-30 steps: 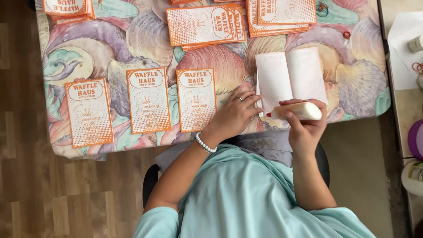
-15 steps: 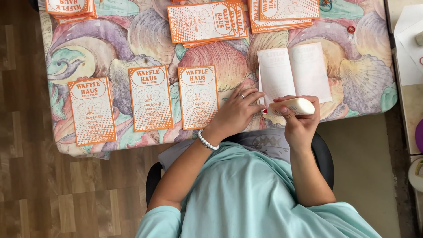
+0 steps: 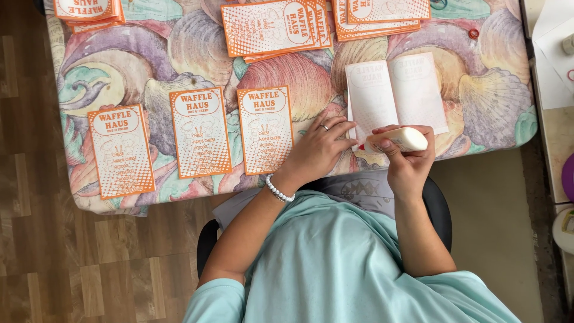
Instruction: Applying glue to the edges of paper bags and folding them to assemble or seal them.
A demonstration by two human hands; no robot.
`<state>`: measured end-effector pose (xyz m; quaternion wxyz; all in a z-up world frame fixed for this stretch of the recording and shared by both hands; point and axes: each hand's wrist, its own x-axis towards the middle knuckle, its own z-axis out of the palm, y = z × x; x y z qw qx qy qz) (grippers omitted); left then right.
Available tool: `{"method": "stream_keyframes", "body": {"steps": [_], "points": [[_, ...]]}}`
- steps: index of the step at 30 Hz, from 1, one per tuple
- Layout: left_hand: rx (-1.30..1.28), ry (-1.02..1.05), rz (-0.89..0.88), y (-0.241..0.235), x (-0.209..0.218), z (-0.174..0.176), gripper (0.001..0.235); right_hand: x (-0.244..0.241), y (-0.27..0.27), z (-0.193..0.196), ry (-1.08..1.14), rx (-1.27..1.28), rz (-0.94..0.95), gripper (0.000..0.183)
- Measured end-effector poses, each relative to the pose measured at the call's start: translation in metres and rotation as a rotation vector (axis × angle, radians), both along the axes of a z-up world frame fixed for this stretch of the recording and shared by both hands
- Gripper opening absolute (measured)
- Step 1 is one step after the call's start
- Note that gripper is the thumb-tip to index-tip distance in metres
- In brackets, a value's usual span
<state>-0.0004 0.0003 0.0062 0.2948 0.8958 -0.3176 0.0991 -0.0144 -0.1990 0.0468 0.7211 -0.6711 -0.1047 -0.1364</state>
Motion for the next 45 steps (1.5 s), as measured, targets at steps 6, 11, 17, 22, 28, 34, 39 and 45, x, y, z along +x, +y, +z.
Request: {"method": "stream_keyframes", "body": {"steps": [6, 11, 17, 22, 28, 34, 39, 45], "points": [[0.013, -0.034, -0.009, 0.000, 0.001, -0.004, 0.027, 0.000, -0.002, 0.003, -0.016, -0.019, -0.022, 0.038], [0.005, -0.024, -0.005, 0.001, 0.000, 0.000, 0.024, 0.002, -0.008, 0.005, -0.030, -0.052, -0.046, 0.038], [0.001, -0.031, -0.013, 0.001, 0.001, -0.003, 0.024, 0.004, -0.016, 0.005, -0.053, -0.080, -0.100, 0.039], [0.011, -0.040, -0.012, 0.002, 0.001, 0.000, 0.024, 0.006, -0.022, 0.009, -0.061, -0.109, -0.135, 0.038], [0.016, -0.051, -0.018, 0.001, 0.001, 0.005, 0.024, 0.010, -0.036, 0.008, -0.084, -0.123, -0.185, 0.037], [-0.006, 0.000, -0.027, 0.001, 0.001, 0.004, 0.025, 0.014, -0.050, 0.002, -0.092, -0.119, -0.210, 0.037], [0.011, 0.010, -0.027, 0.002, 0.001, 0.004, 0.027, 0.020, -0.061, -0.004, -0.134, -0.074, -0.239, 0.039], [0.018, 0.026, -0.022, 0.001, 0.000, 0.006, 0.026, 0.026, -0.074, -0.008, -0.176, -0.087, -0.263, 0.038]]}}
